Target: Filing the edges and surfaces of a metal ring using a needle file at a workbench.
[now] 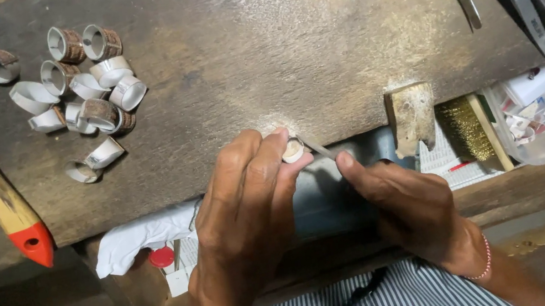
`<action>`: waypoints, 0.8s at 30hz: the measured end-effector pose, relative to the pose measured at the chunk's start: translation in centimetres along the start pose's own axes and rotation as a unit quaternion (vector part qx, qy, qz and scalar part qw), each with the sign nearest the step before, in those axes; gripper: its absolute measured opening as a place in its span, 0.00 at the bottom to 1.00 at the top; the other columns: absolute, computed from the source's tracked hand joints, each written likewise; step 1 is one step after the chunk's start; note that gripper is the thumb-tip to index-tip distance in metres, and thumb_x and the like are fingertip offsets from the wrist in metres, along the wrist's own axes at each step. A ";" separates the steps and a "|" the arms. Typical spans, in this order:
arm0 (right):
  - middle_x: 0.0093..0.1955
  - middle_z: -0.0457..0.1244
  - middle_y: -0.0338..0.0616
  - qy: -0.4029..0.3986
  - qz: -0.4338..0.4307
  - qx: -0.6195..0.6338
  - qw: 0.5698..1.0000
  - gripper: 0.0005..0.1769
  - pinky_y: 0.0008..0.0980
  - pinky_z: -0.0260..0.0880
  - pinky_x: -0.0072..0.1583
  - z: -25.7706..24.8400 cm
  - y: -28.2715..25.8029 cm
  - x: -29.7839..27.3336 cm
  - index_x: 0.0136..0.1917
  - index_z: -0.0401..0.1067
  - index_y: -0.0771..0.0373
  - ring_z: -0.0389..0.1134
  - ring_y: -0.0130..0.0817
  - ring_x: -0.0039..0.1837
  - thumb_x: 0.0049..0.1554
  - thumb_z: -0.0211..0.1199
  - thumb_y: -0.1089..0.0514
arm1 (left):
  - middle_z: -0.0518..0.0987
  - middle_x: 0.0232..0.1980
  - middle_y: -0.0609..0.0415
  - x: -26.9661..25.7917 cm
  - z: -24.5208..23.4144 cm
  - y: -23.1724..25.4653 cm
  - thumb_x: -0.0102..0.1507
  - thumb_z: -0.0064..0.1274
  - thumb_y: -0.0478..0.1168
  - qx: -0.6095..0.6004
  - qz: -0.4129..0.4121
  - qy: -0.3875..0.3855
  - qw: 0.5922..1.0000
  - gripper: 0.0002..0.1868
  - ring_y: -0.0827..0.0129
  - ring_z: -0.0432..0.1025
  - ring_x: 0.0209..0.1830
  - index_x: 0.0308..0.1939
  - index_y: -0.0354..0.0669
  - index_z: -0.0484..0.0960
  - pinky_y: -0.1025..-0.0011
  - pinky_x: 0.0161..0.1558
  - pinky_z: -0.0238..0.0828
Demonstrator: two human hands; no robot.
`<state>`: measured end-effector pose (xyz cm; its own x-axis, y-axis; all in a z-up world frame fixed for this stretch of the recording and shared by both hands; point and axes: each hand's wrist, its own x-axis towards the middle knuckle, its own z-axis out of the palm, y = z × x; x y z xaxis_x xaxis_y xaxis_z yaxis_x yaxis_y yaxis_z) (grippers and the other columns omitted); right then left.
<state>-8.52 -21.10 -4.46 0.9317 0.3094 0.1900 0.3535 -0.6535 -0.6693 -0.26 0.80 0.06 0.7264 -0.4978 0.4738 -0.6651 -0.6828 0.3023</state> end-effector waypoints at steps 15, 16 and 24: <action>0.64 0.68 0.55 0.004 -0.027 -0.002 1.000 0.21 0.35 0.79 0.65 -0.2 0.8 0.0 0.70 0.66 0.69 0.76 0.41 0.61 0.63 0.59 0.69 | 0.76 0.53 0.44 0.4 -0.1 -1.4 0.73 0.46 0.30 -0.108 0.017 -0.029 0.994 0.03 0.50 0.76 0.46 0.43 0.35 0.74 0.60 0.49 0.80; 0.64 0.68 0.55 0.002 -0.029 -0.002 1.000 0.21 0.35 0.79 0.65 -0.1 0.8 0.0 0.70 0.66 0.69 0.76 0.41 0.61 0.63 0.59 0.69 | 0.76 0.53 0.44 0.6 -0.2 -1.6 0.73 0.46 0.30 -0.106 0.014 -0.028 0.994 0.03 0.50 0.76 0.46 0.43 0.35 0.74 0.60 0.49 0.80; 0.63 0.67 0.59 -0.024 -0.003 0.002 1.000 0.25 0.34 0.78 0.55 -0.6 0.7 -0.9 0.71 0.65 0.69 0.76 0.44 0.55 0.60 0.54 0.72 | 0.75 0.53 0.42 0.6 0.0 -2.0 0.73 0.42 0.29 -0.149 0.021 0.005 0.989 0.06 0.49 0.76 0.45 0.44 0.30 0.74 0.57 0.49 0.82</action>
<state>-9.07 -22.25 -4.67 0.9241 0.3470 0.1598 0.3596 -0.6489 -0.6705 1.51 1.90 -0.31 0.6970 -0.5155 0.4985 -0.7165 -0.4740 0.5117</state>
